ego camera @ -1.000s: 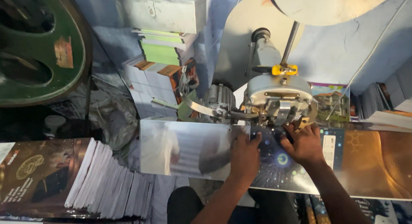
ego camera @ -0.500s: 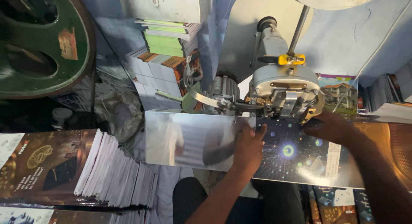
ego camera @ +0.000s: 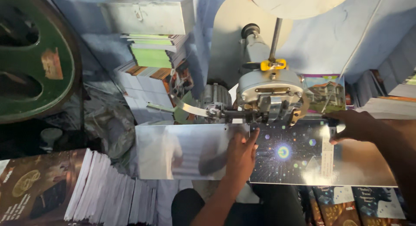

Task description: The person repeatedly picks up printed book covers, aligns them under a binding machine, and secures the spine with a stapling action. Finished covers are stacked to the right while new ones are taken from a pile on the left.

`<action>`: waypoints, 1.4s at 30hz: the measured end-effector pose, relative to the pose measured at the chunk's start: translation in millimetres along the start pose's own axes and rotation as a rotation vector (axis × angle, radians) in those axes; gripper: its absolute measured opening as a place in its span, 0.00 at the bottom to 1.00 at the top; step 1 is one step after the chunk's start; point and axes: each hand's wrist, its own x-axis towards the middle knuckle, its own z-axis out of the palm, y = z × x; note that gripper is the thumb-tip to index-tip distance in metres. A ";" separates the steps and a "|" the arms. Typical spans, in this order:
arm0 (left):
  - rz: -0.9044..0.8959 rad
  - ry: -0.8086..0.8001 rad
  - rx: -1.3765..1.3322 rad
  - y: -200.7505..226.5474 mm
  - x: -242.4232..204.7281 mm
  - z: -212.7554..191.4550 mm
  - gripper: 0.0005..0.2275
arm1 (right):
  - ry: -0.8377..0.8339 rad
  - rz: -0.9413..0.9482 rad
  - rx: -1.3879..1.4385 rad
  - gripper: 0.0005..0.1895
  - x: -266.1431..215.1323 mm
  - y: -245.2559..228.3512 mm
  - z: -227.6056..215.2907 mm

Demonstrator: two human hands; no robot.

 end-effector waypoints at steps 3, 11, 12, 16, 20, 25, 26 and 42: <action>0.038 0.020 0.020 -0.2 1.3 0.7 0.23 | 0.057 -0.024 -0.026 0.51 -14.1 -2.4 -9.6; 0.070 0.034 0.009 -5.5 2.0 9.7 0.24 | 0.207 -0.039 -0.214 0.42 -61.0 5.2 -22.7; 0.067 0.032 0.049 -6.5 0.4 10.4 0.24 | 0.208 -0.035 -0.233 0.40 -64.1 7.0 -22.0; 0.082 0.027 0.000 -10.2 1.0 10.2 0.23 | 0.214 0.030 -0.302 0.34 -81.4 23.1 -19.0; 0.068 0.027 0.060 -2.2 4.5 4.6 0.21 | 0.200 0.096 -0.322 0.26 -100.6 50.4 -17.4; 0.022 -0.034 0.075 0.0 3.2 3.0 0.22 | 0.261 0.282 -0.014 0.26 -121.1 104.1 12.9; 0.039 0.001 0.064 0.0 3.1 4.4 0.22 | 0.227 0.323 0.027 0.23 -123.5 115.7 20.8; -0.012 -0.105 0.093 2.3 2.8 4.6 0.24 | 0.680 0.640 1.077 0.18 -232.4 178.0 156.7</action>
